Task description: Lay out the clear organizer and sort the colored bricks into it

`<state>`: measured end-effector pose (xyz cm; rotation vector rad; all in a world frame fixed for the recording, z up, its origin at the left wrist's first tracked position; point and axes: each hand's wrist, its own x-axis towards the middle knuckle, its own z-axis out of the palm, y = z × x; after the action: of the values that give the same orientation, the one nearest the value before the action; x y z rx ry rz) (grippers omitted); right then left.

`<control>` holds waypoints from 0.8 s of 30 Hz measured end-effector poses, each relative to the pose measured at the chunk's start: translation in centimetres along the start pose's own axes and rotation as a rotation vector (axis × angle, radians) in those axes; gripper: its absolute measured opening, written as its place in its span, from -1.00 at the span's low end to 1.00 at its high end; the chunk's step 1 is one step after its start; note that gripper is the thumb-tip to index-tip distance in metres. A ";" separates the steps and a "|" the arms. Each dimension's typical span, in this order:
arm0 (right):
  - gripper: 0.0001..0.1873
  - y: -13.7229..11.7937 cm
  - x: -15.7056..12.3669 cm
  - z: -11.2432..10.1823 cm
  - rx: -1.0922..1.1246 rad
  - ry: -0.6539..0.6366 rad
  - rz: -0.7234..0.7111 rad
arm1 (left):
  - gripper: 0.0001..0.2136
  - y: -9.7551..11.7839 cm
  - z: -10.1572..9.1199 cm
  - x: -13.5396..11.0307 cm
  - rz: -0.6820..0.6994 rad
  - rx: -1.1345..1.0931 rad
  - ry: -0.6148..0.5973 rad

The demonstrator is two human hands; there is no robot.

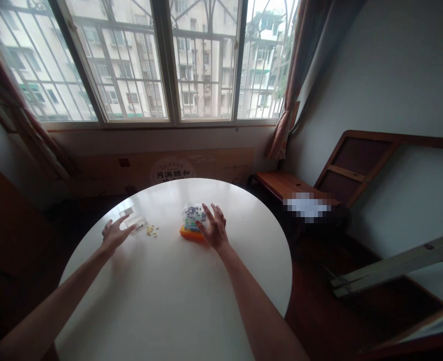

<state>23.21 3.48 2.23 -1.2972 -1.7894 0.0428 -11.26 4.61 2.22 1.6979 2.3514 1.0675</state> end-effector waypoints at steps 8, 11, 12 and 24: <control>-0.59 -1.1 0.3 -0.9 0.171 0.079 -0.032 | -0.58 7.9 0.7 -5.4 0.417 -0.397 0.125; -0.56 -2.5 -0.1 -1.9 0.237 0.070 -0.094 | -0.38 9.1 1.5 -6.4 0.521 -0.607 -0.132; -0.55 -3.0 -0.3 -2.1 0.266 0.050 -0.110 | -0.31 9.2 1.6 -6.6 0.519 -0.707 -0.230; -0.65 -5.5 -2.2 -1.3 0.287 -0.158 -0.231 | -0.39 8.9 0.5 -8.8 0.127 -1.166 -0.688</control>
<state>20.08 -1.30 4.32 -0.8991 -1.9735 0.2699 -0.26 -1.24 3.80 1.3515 0.8685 1.2029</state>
